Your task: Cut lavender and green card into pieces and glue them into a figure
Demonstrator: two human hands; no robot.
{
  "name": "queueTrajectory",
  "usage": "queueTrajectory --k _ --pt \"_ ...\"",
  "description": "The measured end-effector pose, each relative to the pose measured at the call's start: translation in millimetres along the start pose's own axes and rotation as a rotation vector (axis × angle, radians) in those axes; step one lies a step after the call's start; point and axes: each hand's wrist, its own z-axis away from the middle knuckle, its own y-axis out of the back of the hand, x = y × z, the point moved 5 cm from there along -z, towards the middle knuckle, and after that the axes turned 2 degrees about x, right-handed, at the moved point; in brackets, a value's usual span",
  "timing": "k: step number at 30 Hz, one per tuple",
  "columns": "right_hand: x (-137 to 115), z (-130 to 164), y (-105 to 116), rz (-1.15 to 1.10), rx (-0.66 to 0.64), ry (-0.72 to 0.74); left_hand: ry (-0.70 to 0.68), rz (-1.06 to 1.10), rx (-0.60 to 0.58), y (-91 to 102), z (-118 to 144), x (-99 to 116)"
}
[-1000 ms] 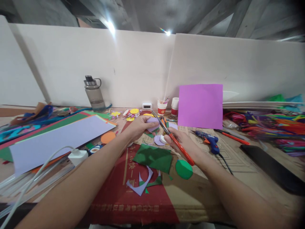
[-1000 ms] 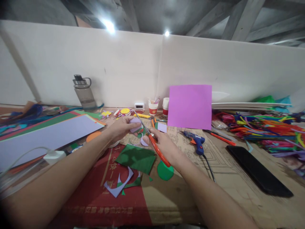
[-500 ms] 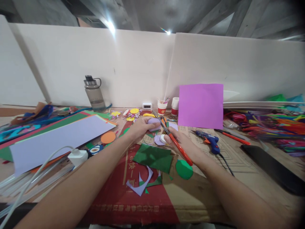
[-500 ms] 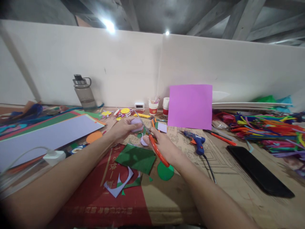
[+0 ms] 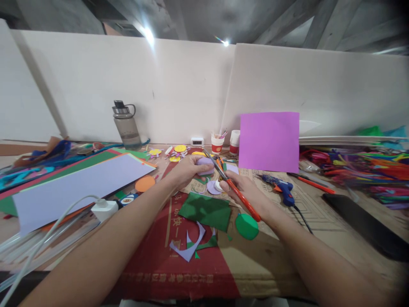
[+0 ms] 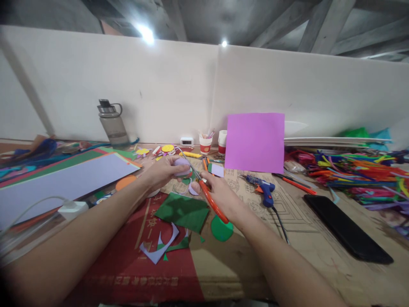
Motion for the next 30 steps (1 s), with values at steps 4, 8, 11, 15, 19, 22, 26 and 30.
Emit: queueTrajectory --k 4,8,11,15,19,22,26,30 --pt "0.2 -0.3 0.6 -0.027 0.005 -0.013 0.005 0.032 0.031 3.5 -2.6 -1.7" --pt "-0.3 -0.4 0.9 -0.01 0.026 -0.02 -0.023 0.1 0.078 5.7 -4.9 -5.2" --pt "-0.8 -0.4 -0.3 -0.027 0.017 -0.008 -0.029 0.063 0.044 2.4 -4.3 -8.5" --pt "-0.2 -1.1 -1.0 -0.029 0.002 0.008 -0.037 0.028 0.022 0.2 -2.7 -9.5" --pt "-1.6 -1.9 1.9 -0.01 0.02 0.03 -0.026 -0.003 0.029 2.2 -2.8 -6.9" --pt "-4.3 -1.4 4.8 0.016 0.028 0.035 -0.014 -0.028 0.02 4.1 -3.0 -4.5" --pt "-5.5 -0.5 5.7 0.022 0.012 0.026 0.0 -0.015 0.021 5.9 -3.7 -4.4" --pt "-2.5 -1.0 4.2 0.022 0.013 0.009 -0.007 0.064 0.061 4.7 -4.9 -6.8"
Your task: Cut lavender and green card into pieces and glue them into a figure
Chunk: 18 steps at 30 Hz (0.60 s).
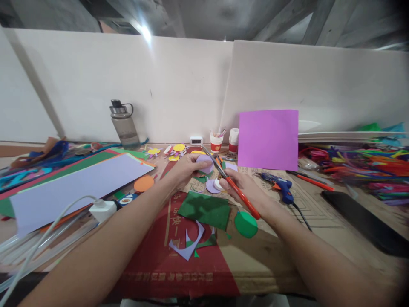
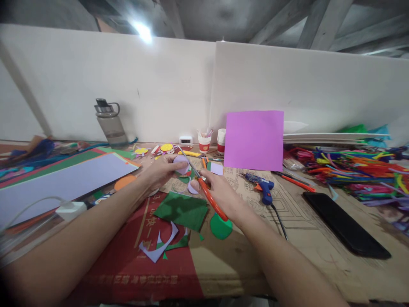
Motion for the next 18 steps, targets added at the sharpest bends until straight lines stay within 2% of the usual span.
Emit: queueTrajectory --k 5,12,18 --pt "2.8 -0.3 -2.0 0.007 0.0 -0.02 -0.038 0.049 0.064 -0.2 0.0 -1.2" --pt "5.1 -0.5 -5.5 -0.047 -0.006 0.022 -0.08 -0.016 -0.045 -9.6 4.1 3.0" --pt "7.1 -2.9 -4.1 0.016 -0.001 0.032 -0.088 -0.126 -0.077 -8.2 5.6 5.8"
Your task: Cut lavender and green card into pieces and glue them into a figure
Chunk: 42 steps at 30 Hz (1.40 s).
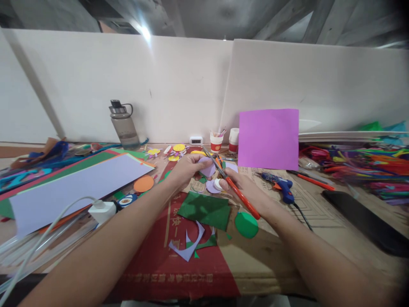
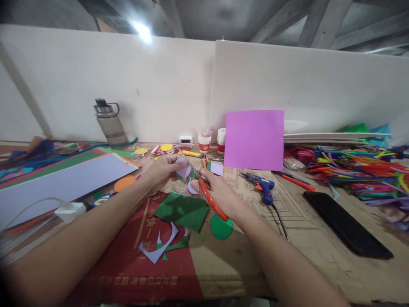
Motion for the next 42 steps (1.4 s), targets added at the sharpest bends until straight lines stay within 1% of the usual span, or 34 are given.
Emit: queueTrajectory --k 3,12,17,22,24,30,35,42 --pt "-0.9 -0.2 1.5 0.009 0.0 0.003 0.026 -0.045 -0.021 3.0 -0.6 -1.7" --pt "-3.1 2.9 1.9 -0.023 -0.03 -0.072 0.03 -0.052 0.037 7.4 -2.2 -6.7" --pt "-5.3 3.2 2.3 -0.026 -0.038 -0.062 0.045 -0.055 0.035 7.1 -3.5 -5.4" --pt "-6.7 3.0 3.2 -0.027 -0.02 -0.073 0.075 0.047 0.134 8.3 -3.1 -4.1" --pt "-5.5 3.1 1.9 -0.033 -0.014 -0.078 0.076 0.058 0.148 7.4 -2.0 -4.3" --pt "-3.3 3.2 -2.4 -0.078 -0.003 -0.039 0.077 -0.021 0.078 2.1 1.0 -7.5" --pt "-4.7 4.9 -1.1 -0.086 -0.01 -0.075 0.071 -0.045 0.076 3.7 -0.2 -7.9" --pt "-10.5 4.2 2.3 -0.064 -0.014 -0.062 0.08 -0.065 0.062 7.0 -0.8 -5.6"
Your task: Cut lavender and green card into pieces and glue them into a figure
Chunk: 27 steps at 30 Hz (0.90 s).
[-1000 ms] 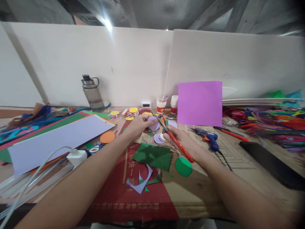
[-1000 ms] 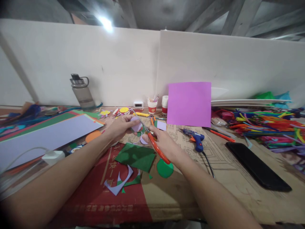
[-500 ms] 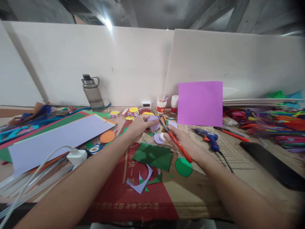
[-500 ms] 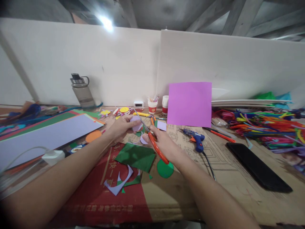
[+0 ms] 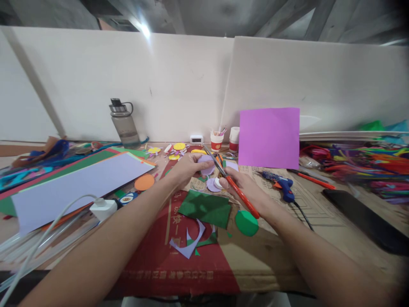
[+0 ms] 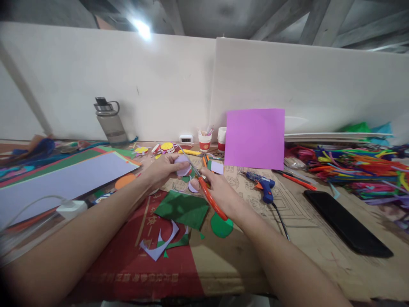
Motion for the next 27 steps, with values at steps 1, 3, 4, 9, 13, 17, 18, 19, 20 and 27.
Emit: queueTrajectory --k 1,3,4,9,13,17,18,19,20,27 --pt "0.3 0.0 0.0 0.007 -0.001 -0.004 0.005 0.003 -0.001 0.2 0.0 0.2" --pt "1.3 0.1 -0.1 0.015 0.0 -0.014 0.017 0.015 -0.001 0.3 -0.2 0.4" --pt "1.8 0.2 -0.2 0.015 0.001 -0.019 0.022 0.026 0.003 0.3 -0.4 0.4" --pt "1.0 0.5 -0.1 -0.018 0.0 -0.03 0.026 0.093 0.025 0.1 -1.8 -0.5" --pt "1.5 0.1 -1.6 0.002 -0.001 -0.034 0.014 0.08 0.026 -1.4 -0.2 0.2" --pt "3.5 -0.7 -4.7 0.0 0.025 0.015 0.014 0.068 0.002 -6.7 3.5 1.4" --pt "4.1 -0.9 -5.4 -0.009 0.029 0.021 0.019 0.064 0.001 -7.4 3.9 1.0" --pt "4.9 -0.9 -5.9 -0.016 0.029 0.016 0.023 0.057 0.004 -7.5 4.0 0.3" --pt "5.5 -0.9 -6.3 -0.023 0.025 0.005 0.026 0.046 0.011 -7.1 3.6 -0.5" --pt "3.0 0.3 -4.1 -0.026 0.014 -0.047 0.028 0.018 0.029 -2.8 0.8 -1.5"
